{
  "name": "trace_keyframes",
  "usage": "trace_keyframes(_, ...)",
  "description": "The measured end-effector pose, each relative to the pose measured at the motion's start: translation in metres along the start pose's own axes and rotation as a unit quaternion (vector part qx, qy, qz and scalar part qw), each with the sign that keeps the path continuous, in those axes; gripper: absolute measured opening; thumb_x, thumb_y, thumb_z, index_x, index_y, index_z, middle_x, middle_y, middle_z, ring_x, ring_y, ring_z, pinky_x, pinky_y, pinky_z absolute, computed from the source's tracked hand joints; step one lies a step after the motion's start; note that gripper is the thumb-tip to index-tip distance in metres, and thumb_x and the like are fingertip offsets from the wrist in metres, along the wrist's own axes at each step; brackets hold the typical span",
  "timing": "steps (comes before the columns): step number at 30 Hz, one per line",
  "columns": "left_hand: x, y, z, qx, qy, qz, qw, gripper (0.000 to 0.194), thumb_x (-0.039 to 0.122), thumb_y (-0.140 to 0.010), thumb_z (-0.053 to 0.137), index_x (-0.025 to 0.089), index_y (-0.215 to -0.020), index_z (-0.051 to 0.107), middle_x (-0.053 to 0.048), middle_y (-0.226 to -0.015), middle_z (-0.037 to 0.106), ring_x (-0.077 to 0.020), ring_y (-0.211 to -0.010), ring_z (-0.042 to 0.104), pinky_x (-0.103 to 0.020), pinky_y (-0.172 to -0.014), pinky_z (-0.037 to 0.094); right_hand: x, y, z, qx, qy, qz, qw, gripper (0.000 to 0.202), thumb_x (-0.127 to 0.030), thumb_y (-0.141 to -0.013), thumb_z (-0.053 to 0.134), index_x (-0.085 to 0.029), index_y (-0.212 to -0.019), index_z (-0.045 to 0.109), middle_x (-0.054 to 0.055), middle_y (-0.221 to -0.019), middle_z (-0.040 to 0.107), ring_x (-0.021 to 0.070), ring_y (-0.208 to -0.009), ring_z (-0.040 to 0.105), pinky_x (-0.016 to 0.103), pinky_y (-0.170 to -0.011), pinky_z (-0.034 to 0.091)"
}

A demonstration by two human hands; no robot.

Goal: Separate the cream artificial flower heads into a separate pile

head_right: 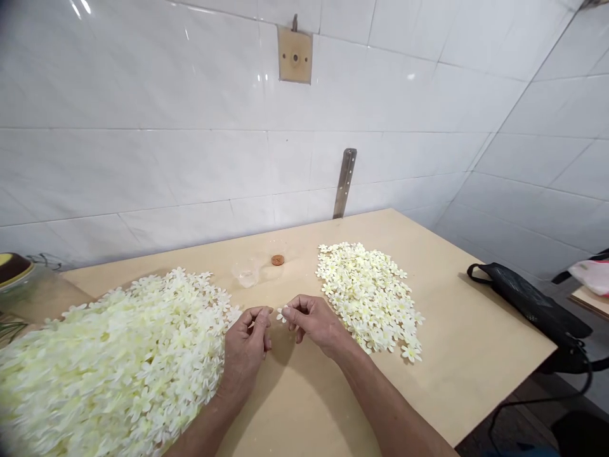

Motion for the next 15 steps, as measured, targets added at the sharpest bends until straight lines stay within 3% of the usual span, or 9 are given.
trace_keyframes(8, -0.002, 0.001, 0.001, -0.002, 0.001, -0.022, 1.000, 0.036, 0.050, -0.082, 0.061, 0.015, -0.078, 0.066, 0.005, -0.046, 0.047, -0.0090, -0.041, 0.045, -0.019, -0.042, 0.036, 0.011, -0.003, -0.002, 0.015, -0.070, -0.014, 0.997, 0.040, -0.054, -0.088, 0.059, -0.017, -0.071, 0.056, -0.004, -0.053, 0.052, 0.0082, -0.041, 0.046, 0.022, -0.043, 0.041)
trace_keyframes(15, -0.008, 0.000, 0.002, -0.003, 0.001, -0.018, 1.000, 0.034, 0.049, -0.085, 0.059, 0.016, -0.079, 0.065, 0.004, -0.048, 0.049, -0.0091, -0.043, 0.046, -0.018, -0.044, 0.038, 0.012, -0.004, 0.001, -0.005, -0.174, 0.029, 0.984, 0.033, -0.047, -0.078, 0.074, -0.016, -0.081, 0.062, -0.002, -0.064, 0.055, 0.0073, -0.051, 0.048, 0.018, -0.044, 0.039)
Point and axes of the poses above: each hand's wrist, its own y-axis away from the middle knuckle, its own z-axis out of the palm, x = y × z, the point moved 10 cm from there along -y, towards the middle knuckle
